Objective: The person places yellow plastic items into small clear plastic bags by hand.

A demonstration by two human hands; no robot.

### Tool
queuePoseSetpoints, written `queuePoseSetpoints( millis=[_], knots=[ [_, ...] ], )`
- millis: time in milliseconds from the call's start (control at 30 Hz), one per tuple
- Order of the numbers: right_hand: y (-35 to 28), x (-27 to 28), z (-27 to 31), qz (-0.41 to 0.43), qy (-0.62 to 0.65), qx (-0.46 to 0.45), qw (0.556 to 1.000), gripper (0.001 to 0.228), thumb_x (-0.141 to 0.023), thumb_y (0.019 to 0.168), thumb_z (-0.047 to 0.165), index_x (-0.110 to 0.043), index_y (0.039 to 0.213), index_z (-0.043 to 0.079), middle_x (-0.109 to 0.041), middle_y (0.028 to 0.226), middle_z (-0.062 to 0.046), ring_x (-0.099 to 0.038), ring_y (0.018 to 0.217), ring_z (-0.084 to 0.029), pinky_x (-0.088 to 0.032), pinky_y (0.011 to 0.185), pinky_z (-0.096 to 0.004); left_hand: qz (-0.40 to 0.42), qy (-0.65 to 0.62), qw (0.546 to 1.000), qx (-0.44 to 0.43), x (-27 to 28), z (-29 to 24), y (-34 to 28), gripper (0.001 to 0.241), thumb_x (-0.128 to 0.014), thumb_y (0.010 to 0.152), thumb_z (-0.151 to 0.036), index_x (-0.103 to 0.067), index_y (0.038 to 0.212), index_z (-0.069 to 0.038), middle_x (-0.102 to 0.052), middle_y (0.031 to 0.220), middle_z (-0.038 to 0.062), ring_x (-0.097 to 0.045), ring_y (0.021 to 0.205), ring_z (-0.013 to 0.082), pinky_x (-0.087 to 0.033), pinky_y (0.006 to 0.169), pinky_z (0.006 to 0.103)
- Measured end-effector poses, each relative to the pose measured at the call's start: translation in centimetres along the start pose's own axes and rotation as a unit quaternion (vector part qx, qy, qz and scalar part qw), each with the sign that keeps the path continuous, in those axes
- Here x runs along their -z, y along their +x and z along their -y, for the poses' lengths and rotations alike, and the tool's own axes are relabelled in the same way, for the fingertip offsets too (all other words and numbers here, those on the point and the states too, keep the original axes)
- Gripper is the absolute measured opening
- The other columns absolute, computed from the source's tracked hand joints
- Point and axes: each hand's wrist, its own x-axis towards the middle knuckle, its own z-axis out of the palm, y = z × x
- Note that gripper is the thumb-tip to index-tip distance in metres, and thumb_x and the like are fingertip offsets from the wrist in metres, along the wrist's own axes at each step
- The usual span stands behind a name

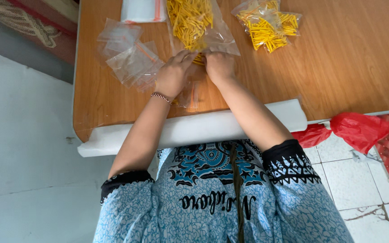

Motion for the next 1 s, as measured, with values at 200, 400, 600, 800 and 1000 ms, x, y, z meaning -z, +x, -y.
queuePoseSetpoints(
  millis=[200, 400, 600, 800, 1000],
  knots=[
    [-0.3, 1.6, 0.7, 0.034, -0.008, -0.019, 0.999, 0.015, -0.050, 0.076, 0.010, -0.064, 0.079, 0.010, -0.063, 0.068, -0.010, -0.063, 0.070, -0.028, -0.047, 0.063, -0.038, 0.048, -0.038, 0.998, 0.019, 0.8, -0.2, -0.1, 0.043, -0.051, 0.081, -0.011, -0.046, 0.122, -0.023, -0.048, 0.115, 0.000, -0.056, 0.097, 0.0250, -0.052, 0.075, 0.0347],
    [0.2, -3.6, -1.2, -0.037, -0.070, -0.012, 0.997, 0.010, -0.051, 0.073, 0.013, -0.056, 0.082, 0.013, -0.061, 0.066, -0.009, -0.060, 0.059, -0.031, -0.045, 0.051, -0.040, -0.025, -0.044, 0.997, -0.056, 0.1, 0.1, -0.1, 0.036, -0.052, 0.077, -0.007, -0.057, 0.111, -0.015, -0.058, 0.105, 0.005, -0.055, 0.084, 0.0264, -0.046, 0.069, 0.0366],
    [0.2, -3.2, -1.2, -0.038, -0.003, -0.006, 0.999, 0.017, -0.050, 0.075, 0.016, -0.064, 0.081, 0.024, -0.062, 0.066, -0.006, -0.059, 0.061, -0.030, -0.045, 0.057, -0.040, 0.076, -0.009, 0.996, -0.044, -0.4, 0.7, -0.3, 0.039, -0.048, 0.073, -0.008, -0.063, 0.102, -0.028, -0.049, 0.122, 0.004, -0.044, 0.110, 0.0264, -0.040, 0.080, 0.0433],
    [0.1, -1.9, -0.8, -0.077, 0.036, 0.020, 0.996, 0.006, -0.057, 0.072, 0.019, -0.060, 0.069, 0.016, -0.061, 0.065, -0.010, -0.057, 0.058, -0.033, -0.042, 0.049, -0.042, 0.081, -0.046, 0.994, -0.055, -1.6, 1.2, -0.5, 0.045, -0.045, 0.074, -0.012, -0.051, 0.118, -0.008, -0.049, 0.122, 0.009, -0.044, 0.109, 0.0266, -0.037, 0.088, 0.0394],
    [0.2, -2.1, -0.8, -0.053, 0.024, 0.017, 0.998, 0.010, -0.052, 0.073, 0.012, -0.059, 0.072, 0.018, -0.061, 0.073, -0.005, -0.058, 0.064, -0.029, -0.043, 0.056, -0.040, 0.132, -0.159, 0.977, -0.047, -0.6, 1.3, -0.3, 0.053, -0.043, 0.074, -0.013, -0.040, 0.126, -0.001, -0.039, 0.129, 0.019, -0.034, 0.120, 0.0313, -0.027, 0.100, 0.0368]
  ],
)
